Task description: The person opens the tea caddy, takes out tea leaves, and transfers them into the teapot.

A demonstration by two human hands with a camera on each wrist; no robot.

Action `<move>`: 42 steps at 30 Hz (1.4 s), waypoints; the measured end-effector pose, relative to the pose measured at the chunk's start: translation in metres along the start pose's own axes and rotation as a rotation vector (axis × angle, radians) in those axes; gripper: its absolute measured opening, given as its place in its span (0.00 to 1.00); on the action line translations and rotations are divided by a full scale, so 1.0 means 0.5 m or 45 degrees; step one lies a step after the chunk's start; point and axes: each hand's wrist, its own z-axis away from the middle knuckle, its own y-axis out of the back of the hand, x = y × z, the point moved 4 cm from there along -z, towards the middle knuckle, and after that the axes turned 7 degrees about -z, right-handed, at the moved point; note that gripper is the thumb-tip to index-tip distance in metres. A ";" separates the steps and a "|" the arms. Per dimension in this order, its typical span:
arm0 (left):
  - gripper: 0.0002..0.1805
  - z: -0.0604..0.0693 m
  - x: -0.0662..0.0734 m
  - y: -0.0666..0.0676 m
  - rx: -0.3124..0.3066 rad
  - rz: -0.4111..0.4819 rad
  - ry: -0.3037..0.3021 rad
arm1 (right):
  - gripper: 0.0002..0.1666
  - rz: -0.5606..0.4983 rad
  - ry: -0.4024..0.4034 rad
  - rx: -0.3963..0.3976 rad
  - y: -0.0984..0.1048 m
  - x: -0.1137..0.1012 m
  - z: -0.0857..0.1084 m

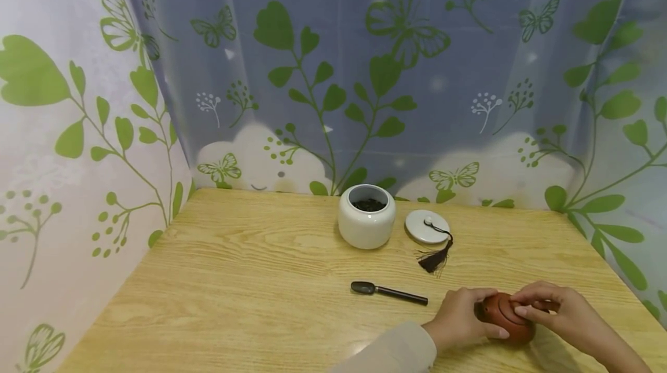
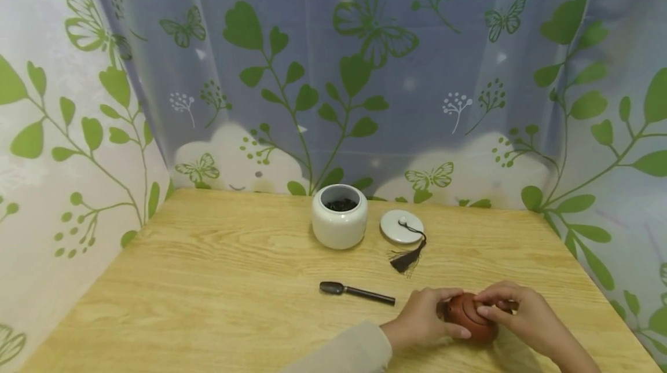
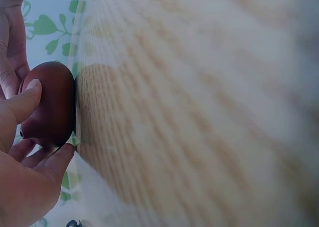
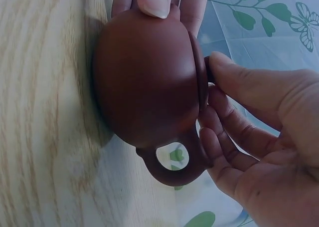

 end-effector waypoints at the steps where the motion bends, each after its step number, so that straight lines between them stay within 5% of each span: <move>1: 0.32 0.000 0.000 0.000 0.000 -0.005 -0.003 | 0.07 -0.002 0.003 0.000 0.000 0.000 0.000; 10: 0.33 -0.003 -0.004 -0.003 -0.001 -0.009 -0.015 | 0.07 -0.010 0.009 -0.006 0.001 -0.002 -0.001; 20: 0.34 -0.008 -0.015 0.013 -0.019 0.187 0.114 | 0.24 -0.235 -0.251 -0.125 0.012 -0.002 -0.012; 28: 0.36 -0.020 -0.024 0.071 0.018 0.078 0.117 | 0.27 -0.165 -0.346 -0.036 0.015 -0.024 -0.040; 42: 0.39 -0.036 -0.049 0.177 0.179 -0.049 0.128 | 0.30 -0.099 -0.308 0.028 0.009 -0.069 -0.118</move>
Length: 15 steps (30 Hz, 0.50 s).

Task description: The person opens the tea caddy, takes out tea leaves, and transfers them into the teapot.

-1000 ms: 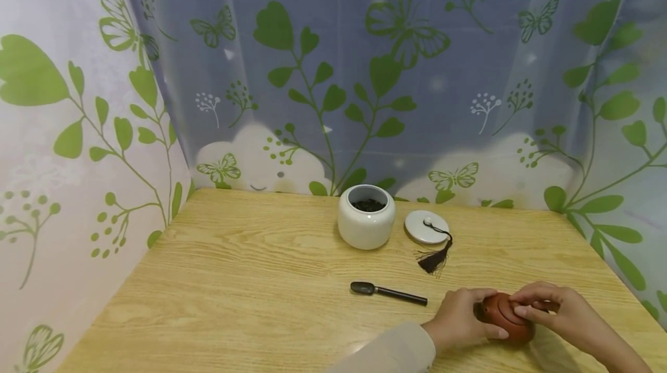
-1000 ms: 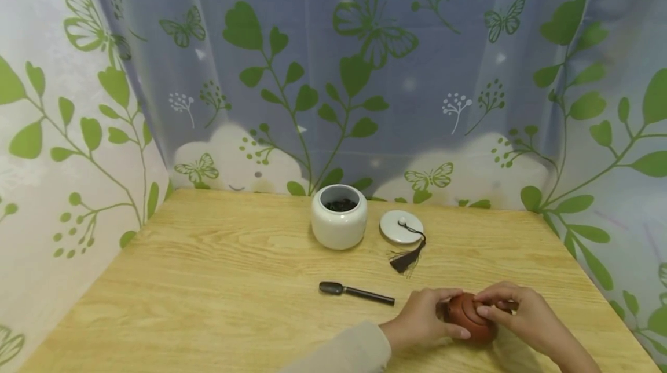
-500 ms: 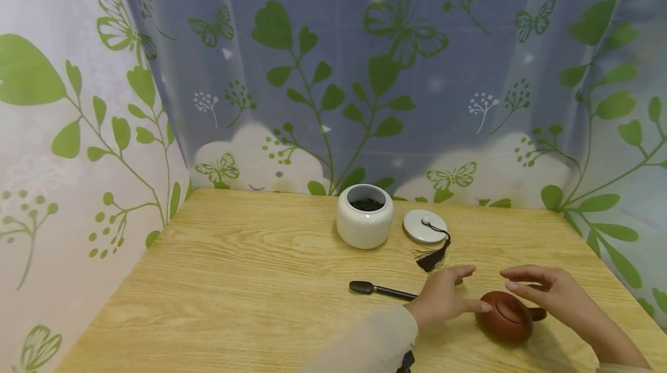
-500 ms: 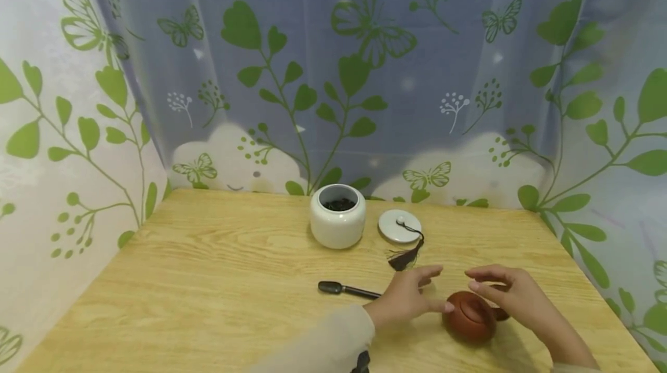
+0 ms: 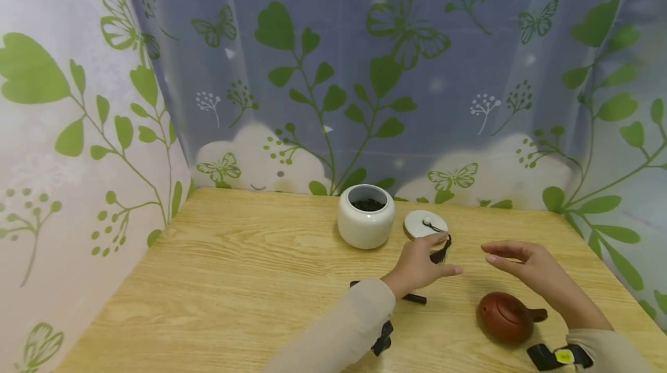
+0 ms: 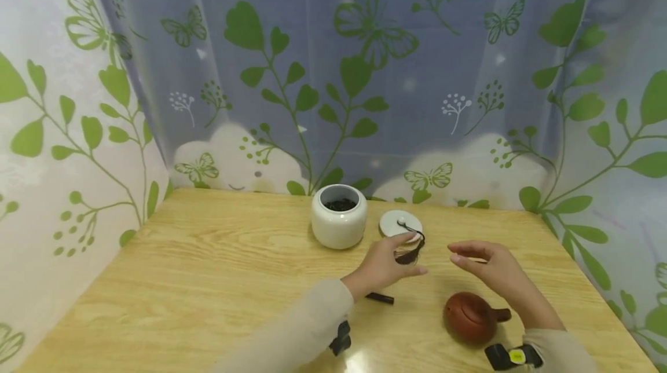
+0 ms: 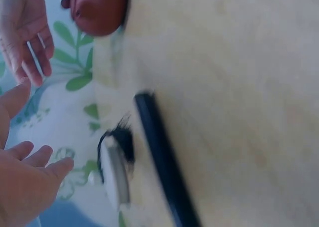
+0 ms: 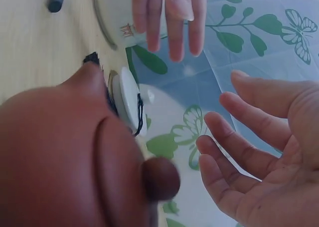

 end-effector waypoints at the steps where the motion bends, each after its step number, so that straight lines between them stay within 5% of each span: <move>1: 0.39 -0.004 -0.001 0.009 0.014 -0.006 -0.001 | 0.31 -0.010 0.002 -0.003 -0.001 -0.003 -0.007; 15: 0.41 -0.031 -0.019 0.154 0.189 -0.030 -0.034 | 0.32 -0.101 0.081 -0.058 -0.018 -0.037 -0.095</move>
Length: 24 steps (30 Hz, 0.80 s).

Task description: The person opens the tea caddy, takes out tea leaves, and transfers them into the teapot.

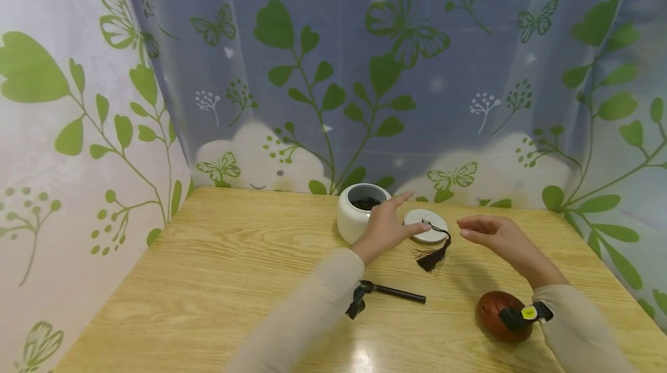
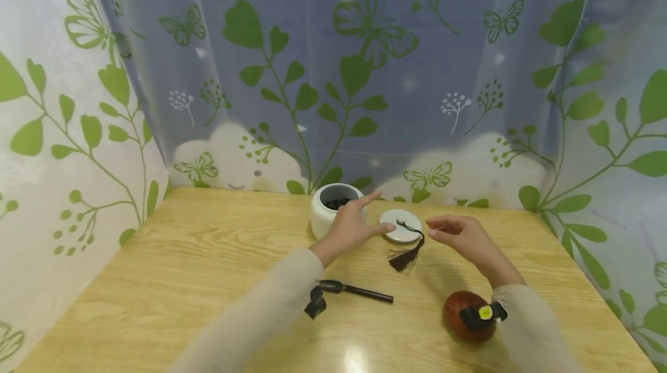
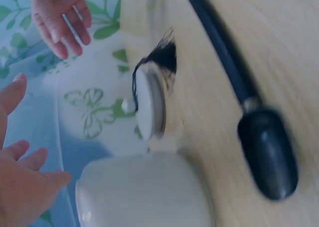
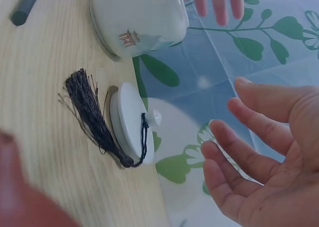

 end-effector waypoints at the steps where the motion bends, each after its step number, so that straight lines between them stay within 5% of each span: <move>1: 0.41 -0.001 -0.003 0.009 -0.002 0.009 0.002 | 0.32 -0.011 0.004 -0.009 -0.002 -0.001 -0.008; 15: 0.45 -0.002 -0.106 0.096 0.076 0.045 0.052 | 0.33 -0.089 -0.018 -0.057 -0.058 0.000 -0.114; 24: 0.47 0.006 -0.166 0.118 0.128 0.048 0.120 | 0.29 -0.111 -0.056 0.031 -0.098 0.019 -0.164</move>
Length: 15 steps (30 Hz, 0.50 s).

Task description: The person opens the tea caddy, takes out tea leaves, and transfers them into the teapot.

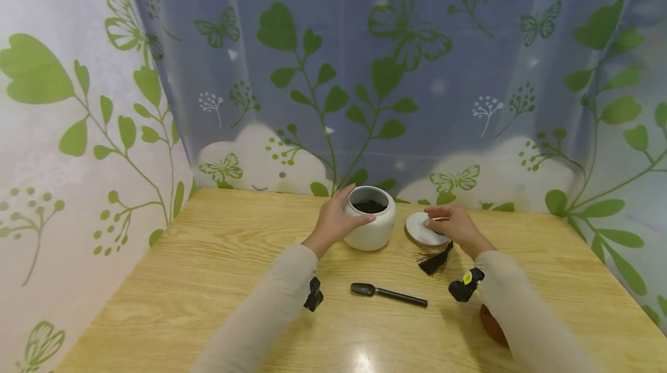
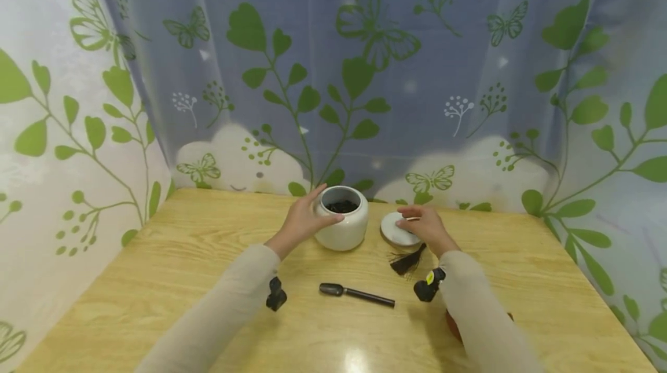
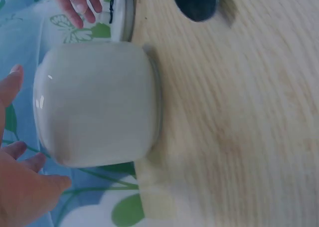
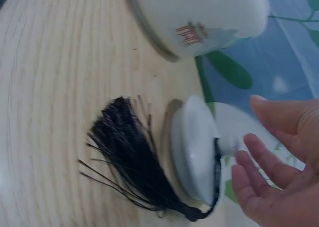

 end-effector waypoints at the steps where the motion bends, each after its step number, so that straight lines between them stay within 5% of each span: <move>1: 0.48 0.000 -0.003 0.000 0.008 0.000 0.000 | 0.29 -0.007 -0.004 0.017 -0.003 0.005 -0.004; 15: 0.56 0.009 -0.038 -0.026 0.022 0.050 0.067 | 0.26 -0.066 -0.120 0.177 -0.023 0.048 -0.017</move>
